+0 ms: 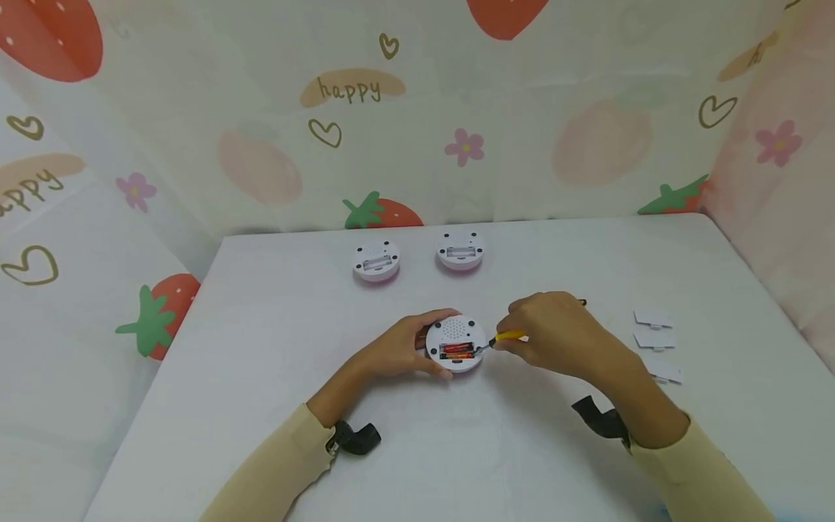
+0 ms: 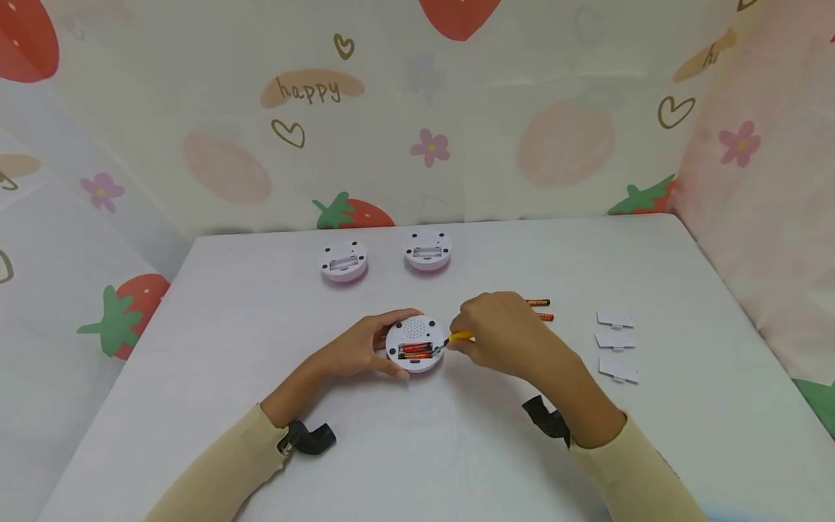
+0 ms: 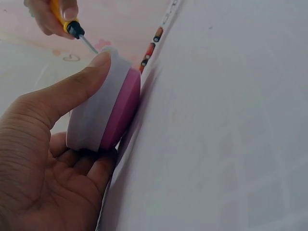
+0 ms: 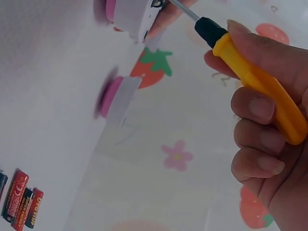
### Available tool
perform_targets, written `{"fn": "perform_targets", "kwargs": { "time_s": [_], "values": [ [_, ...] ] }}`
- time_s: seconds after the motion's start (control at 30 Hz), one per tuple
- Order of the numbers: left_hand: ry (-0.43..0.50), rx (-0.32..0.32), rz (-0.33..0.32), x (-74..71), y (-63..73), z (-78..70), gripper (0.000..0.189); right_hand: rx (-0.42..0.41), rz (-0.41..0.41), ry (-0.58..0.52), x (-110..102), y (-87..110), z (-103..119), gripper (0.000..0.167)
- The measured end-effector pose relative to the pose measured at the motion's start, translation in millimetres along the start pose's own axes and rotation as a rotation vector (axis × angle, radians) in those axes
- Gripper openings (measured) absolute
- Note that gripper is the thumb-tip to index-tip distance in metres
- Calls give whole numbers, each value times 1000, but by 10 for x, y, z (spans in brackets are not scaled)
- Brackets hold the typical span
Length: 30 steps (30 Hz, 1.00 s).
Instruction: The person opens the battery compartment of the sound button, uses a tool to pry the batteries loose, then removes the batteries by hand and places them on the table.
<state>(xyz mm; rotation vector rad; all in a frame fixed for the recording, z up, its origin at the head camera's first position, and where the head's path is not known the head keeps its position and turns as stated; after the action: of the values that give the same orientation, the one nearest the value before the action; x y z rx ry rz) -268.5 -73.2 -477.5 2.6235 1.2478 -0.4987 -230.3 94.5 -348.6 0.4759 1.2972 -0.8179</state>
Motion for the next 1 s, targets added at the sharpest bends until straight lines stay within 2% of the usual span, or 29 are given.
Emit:
{"fn": "perform_targets", "kwargs": {
  "time_s": [0.2, 0.4, 0.63, 1.0],
  "values": [
    [-5, -17, -1, -2, -2, -2, 96, -21, -1, 45, -27, 3, 73, 17],
    [-14, -25, -3, -1, -4, -2, 97, -14, 46, 71, -42, 33, 111, 14],
    [-8, -23, -6, -6, -1, 2, 96, -40, -28, 69, -152, 61, 136, 17],
    [13, -12, 0, 4, 1, -22, 96, -26, 17, 40, -33, 15, 90, 15]
  ]
}}
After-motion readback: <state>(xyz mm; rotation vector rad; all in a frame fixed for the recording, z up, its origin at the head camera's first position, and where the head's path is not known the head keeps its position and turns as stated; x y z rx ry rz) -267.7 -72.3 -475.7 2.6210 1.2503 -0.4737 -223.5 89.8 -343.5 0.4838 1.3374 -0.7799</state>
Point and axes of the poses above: each hand's wrist, its own y-axis away from the middle knuckle, its own x-axis out of the palm, z = x × y, the point moved 8 cm from there along -y, towards the middle knuckle, and after that the axes turned 3 degrees about -z, right-handed, at the moved point
